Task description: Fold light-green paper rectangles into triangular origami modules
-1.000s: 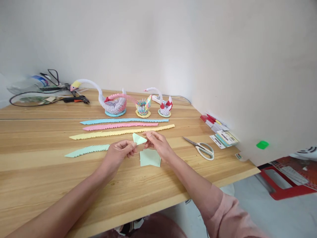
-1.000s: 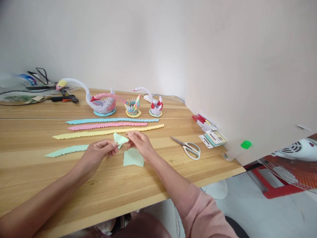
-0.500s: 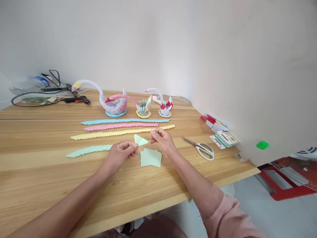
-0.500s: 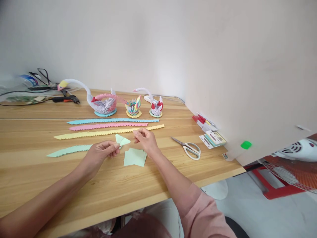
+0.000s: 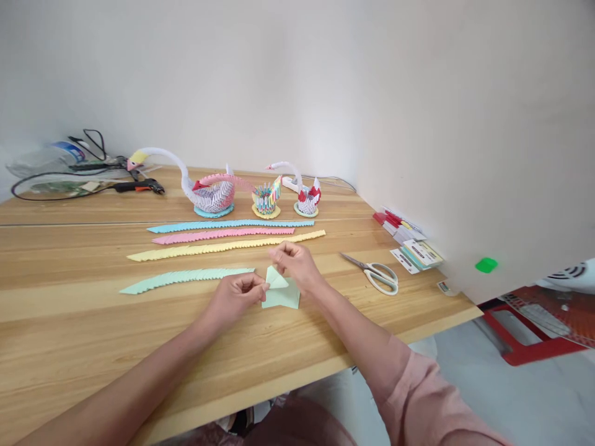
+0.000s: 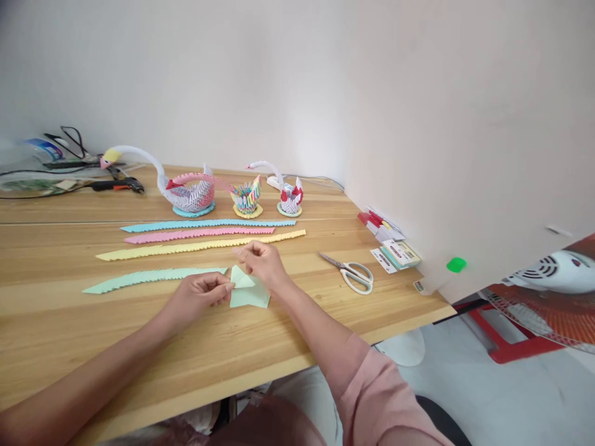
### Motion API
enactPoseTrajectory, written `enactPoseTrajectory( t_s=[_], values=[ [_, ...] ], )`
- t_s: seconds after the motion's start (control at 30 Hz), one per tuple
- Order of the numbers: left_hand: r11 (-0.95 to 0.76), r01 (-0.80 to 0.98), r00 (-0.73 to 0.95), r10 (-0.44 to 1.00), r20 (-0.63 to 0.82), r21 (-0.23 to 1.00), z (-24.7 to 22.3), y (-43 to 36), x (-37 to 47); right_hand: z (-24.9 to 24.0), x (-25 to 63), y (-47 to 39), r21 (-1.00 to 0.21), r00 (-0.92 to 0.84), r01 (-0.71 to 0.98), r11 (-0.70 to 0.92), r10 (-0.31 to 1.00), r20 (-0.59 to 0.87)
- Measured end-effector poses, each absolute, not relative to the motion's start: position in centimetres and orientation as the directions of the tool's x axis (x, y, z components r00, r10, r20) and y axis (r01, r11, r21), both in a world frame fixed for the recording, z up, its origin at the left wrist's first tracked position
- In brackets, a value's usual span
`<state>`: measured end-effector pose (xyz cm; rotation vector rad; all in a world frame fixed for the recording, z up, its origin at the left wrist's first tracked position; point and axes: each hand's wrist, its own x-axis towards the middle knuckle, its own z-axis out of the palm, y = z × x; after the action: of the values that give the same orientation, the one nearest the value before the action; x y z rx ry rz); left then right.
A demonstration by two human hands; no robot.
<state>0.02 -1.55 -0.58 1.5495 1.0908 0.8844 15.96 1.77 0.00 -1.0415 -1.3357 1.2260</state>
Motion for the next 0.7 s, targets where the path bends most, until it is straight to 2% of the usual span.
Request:
enactPoseTrajectory(
  t_s=[0.07, 0.17, 0.33, 0.4, 0.5, 0.57, 0.7],
  values=[
    [-0.089, 0.205, 0.297, 0.955, 0.024, 0.975, -0.7, -1.5, -0.1, 0.2, 16.6, 2.1, -0.986, -0.048, -0.119, 0.113, 0.992, 0.12],
    [-0.095, 0.182, 0.196, 0.979, 0.058, 0.979, -0.7, -1.2, -0.5, 0.2, 17.2, 2.3, -0.986, -0.051, -0.134, 0.098, 0.993, 0.106],
    [-0.102, 0.137, 0.119, 0.989, 0.086, 0.985, -0.6, -1.0, -1.0, 0.0, 17.0, 1.7, -0.996, -0.31, -0.055, 0.069, 0.947, 0.082],
    [-0.106, 0.143, 0.108, 0.99, 0.091, 0.984, -0.6, -0.9, -1.0, 0.0, 16.7, 1.6, -0.996, -0.354, -0.035, 0.086, 0.931, 0.093],
    [-0.079, 0.12, 0.124, 0.99, 0.064, 0.99, -0.6, -0.7, -1.1, -0.1, 16.4, 1.5, -0.982, -0.284, -0.002, 0.189, 0.942, 0.182],
    [-0.009, 0.042, 0.155, 0.988, 0.002, 0.999, -0.6, -0.4, -1.3, -0.1, 16.4, 1.4, -0.955, -0.23, 0.082, 0.284, 0.938, 0.259],
    [0.181, -0.111, 0.329, 0.935, -0.135, 0.977, -0.2, -0.2, -1.8, -0.1, 16.4, 1.0, -0.849, -0.256, 0.274, 0.452, 0.885, 0.388]
  ],
)
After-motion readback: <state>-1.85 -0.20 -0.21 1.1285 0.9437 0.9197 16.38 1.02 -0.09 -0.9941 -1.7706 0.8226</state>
